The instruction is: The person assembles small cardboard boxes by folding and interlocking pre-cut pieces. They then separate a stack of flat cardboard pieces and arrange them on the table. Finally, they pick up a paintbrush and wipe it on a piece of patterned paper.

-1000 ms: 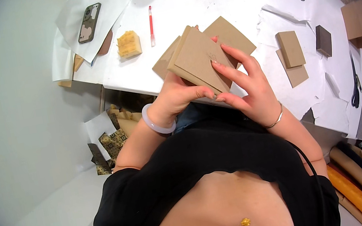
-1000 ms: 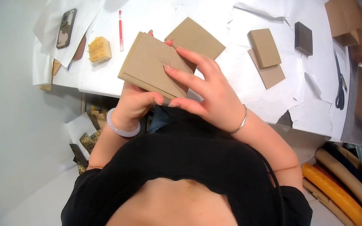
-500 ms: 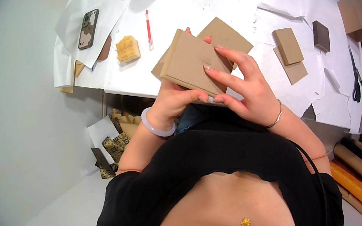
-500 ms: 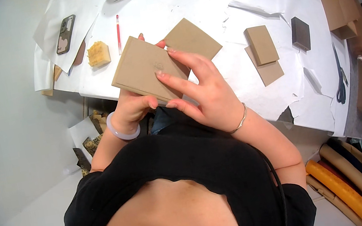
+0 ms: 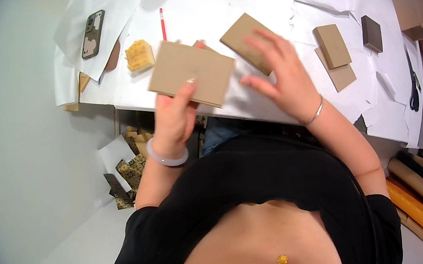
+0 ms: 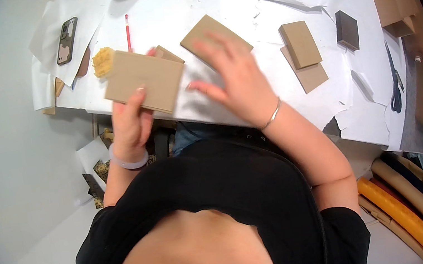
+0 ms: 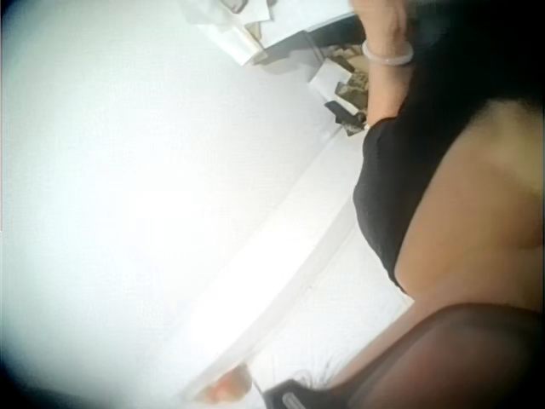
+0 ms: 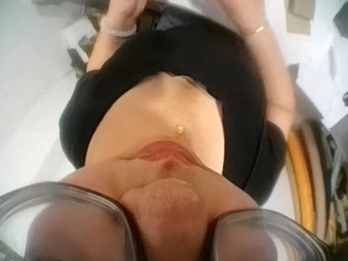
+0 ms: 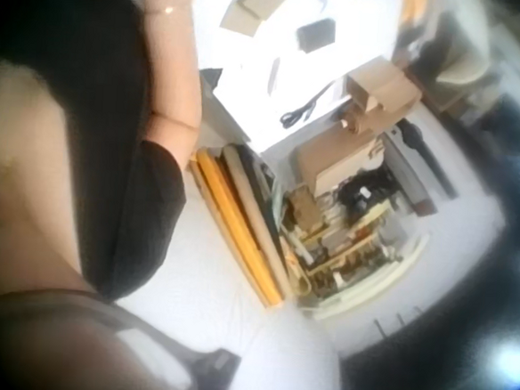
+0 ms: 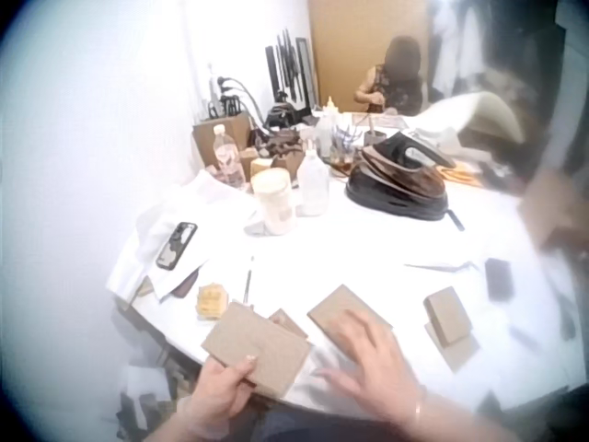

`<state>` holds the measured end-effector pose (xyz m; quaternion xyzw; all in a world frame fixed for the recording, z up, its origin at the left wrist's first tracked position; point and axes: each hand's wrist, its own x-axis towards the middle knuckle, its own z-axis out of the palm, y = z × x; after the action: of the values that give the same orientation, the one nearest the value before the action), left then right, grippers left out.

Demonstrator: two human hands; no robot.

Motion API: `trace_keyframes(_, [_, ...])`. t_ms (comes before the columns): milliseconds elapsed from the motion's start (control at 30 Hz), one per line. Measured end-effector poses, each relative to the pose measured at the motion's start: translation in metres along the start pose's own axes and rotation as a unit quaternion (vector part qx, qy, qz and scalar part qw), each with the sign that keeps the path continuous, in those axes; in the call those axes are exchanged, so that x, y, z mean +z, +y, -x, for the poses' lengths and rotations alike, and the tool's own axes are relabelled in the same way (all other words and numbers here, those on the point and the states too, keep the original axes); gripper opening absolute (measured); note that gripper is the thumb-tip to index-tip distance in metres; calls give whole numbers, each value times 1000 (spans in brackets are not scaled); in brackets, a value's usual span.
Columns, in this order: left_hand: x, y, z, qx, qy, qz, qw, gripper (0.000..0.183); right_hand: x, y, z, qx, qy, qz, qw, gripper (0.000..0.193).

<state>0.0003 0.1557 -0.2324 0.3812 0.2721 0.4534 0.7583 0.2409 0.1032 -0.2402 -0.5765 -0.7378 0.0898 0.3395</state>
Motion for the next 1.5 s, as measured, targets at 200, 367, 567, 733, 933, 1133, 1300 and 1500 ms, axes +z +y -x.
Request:
trace_keyframes(200, [-34,26,10,49,112,-36,992,67,25,40,10,117,-19,126,985,94])
trace_keyframes(367, [-38,24,14,50,133,-42,989,66,26,41,-3,156,-12,101,983,91])
trace_keyframes(567, [-39,22,11,43,117,-47,991,69,22,58,-22,161,-2,92,983,90])
trace_keyframes(733, [-44,22,12,46,123,-22,991,64,13,96,-59,259,29,-92,961,88])
trace_keyframes(933, [-40,20,11,17,136,-20,990,65,33,130,-110,190,25,129,973,85])
trace_keyframes(1133, [-52,23,16,26,137,-22,990,60,30,145,-101,177,24,181,967,81])
trace_keyframes(1300, [-81,21,37,-2,231,-57,971,56,-67,123,-31,260,124,113,951,89])
trace_keyframes(1500, [-42,9,1,-73,126,-70,987,56,-77,119,59,345,19,196,917,94])
